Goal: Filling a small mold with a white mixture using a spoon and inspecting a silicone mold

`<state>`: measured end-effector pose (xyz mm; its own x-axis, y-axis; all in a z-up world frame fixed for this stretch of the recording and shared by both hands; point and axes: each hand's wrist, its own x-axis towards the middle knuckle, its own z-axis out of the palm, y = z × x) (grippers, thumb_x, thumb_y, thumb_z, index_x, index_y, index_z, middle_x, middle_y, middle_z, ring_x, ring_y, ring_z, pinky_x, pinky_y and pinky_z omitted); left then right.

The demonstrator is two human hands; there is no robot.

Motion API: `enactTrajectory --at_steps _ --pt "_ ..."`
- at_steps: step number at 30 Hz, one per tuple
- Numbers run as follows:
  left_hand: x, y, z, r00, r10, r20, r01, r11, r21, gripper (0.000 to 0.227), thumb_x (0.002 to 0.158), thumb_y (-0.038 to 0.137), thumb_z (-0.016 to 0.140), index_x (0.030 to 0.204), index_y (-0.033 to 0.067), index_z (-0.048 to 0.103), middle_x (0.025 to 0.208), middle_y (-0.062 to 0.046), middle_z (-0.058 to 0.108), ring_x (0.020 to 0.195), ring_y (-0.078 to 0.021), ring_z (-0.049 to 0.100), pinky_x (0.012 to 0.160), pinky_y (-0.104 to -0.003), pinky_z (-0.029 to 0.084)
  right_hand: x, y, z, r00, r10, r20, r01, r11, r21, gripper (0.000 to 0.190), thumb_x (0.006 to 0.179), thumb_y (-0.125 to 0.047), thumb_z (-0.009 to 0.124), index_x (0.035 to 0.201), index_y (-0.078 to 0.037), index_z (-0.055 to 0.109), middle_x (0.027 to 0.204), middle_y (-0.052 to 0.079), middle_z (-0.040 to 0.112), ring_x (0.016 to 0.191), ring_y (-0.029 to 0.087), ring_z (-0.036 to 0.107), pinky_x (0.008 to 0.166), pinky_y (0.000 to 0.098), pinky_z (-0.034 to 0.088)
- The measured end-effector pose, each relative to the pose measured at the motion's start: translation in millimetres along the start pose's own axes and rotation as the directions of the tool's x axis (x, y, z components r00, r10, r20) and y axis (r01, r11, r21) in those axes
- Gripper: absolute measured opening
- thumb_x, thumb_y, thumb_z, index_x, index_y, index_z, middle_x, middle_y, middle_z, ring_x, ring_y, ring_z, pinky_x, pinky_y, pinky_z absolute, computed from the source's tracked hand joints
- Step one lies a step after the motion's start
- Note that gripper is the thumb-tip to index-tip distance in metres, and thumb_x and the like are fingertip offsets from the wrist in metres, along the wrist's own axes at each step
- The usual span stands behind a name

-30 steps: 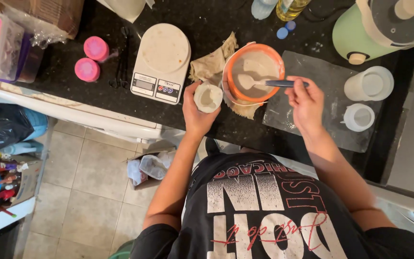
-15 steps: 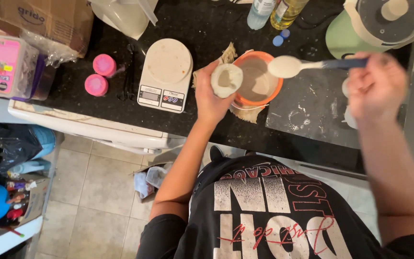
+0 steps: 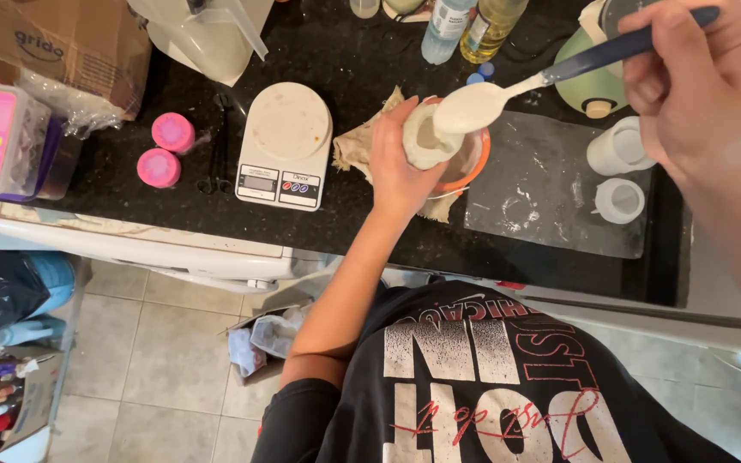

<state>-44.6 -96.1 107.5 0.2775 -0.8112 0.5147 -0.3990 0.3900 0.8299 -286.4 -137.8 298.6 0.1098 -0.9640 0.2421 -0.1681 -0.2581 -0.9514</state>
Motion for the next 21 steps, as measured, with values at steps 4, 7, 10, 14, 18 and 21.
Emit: enactTrajectory --at_steps 4,7,10,14,18,21 --pt "0 5 -2 1.000 0.012 0.008 -0.012 1.000 -0.012 0.076 0.079 0.016 0.087 0.142 0.0152 0.046 0.135 -0.005 0.060 0.124 -0.0304 0.058 0.105 -0.044 0.050 0 -18 7 0.997 -0.002 0.080 0.013 0.991 -0.135 0.029 0.130 -0.019 0.042 0.124 -0.001 0.065 0.080 0.011 0.053 0.059 0.010 0.038 0.056 0.0207 0.026" --pt "0 7 -3 1.000 0.013 -0.001 -0.013 1.000 -0.021 0.074 0.079 0.017 0.087 0.141 0.0154 0.047 0.133 -0.005 0.060 0.122 -0.0301 0.059 0.105 -0.044 0.050 -4 -36 7 0.993 0.027 0.119 0.005 0.967 -0.256 0.032 0.131 -0.025 0.040 0.130 -0.002 0.062 0.088 0.009 0.055 0.068 0.007 0.041 0.060 0.0181 0.029" --pt "0 7 -4 1.000 0.018 -0.017 -0.018 0.999 -0.033 0.073 0.079 0.017 0.086 0.141 0.0151 0.047 0.132 -0.004 0.061 0.120 -0.0293 0.060 0.104 -0.043 0.051 -10 -50 8 0.990 0.036 0.138 0.020 0.925 -0.381 0.037 0.135 -0.031 0.038 0.135 -0.002 0.062 0.095 0.009 0.056 0.075 0.007 0.043 0.068 0.0189 0.032" --pt "-1 11 -7 1.000 -0.013 -0.012 0.012 0.998 -0.054 0.074 0.077 0.015 0.086 0.141 0.0156 0.048 0.130 -0.006 0.060 0.122 -0.0293 0.059 0.104 -0.043 0.051 -16 -44 -4 0.984 -0.012 0.179 0.102 0.855 -0.508 0.051 0.135 -0.045 0.036 0.142 -0.004 0.065 0.103 0.010 0.058 0.084 0.011 0.048 0.077 0.0232 0.038" --pt "-1 13 -9 1.000 0.023 -0.020 -0.024 0.998 -0.054 0.073 0.080 0.018 0.087 0.141 0.0159 0.046 0.131 -0.005 0.060 0.120 -0.0288 0.060 0.102 -0.044 0.051 -35 -71 9 0.977 -0.061 0.204 0.173 0.789 -0.589 0.035 0.140 -0.031 0.037 0.139 -0.006 0.062 0.138 0.012 0.065 0.099 0.018 0.065 0.078 0.0251 0.040" --pt "-2 12 -9 1.000 -0.013 0.000 0.013 0.999 -0.042 0.076 0.077 0.015 0.085 0.142 0.0181 0.047 0.130 -0.006 0.058 0.123 -0.0285 0.058 0.102 -0.044 0.051 -35 -74 10 0.864 -0.267 0.427 0.466 0.745 -0.477 0.030 0.133 -0.002 0.039 0.137 0.020 0.058 0.122 0.030 0.061 0.089 0.028 0.063 0.075 0.0313 0.042"
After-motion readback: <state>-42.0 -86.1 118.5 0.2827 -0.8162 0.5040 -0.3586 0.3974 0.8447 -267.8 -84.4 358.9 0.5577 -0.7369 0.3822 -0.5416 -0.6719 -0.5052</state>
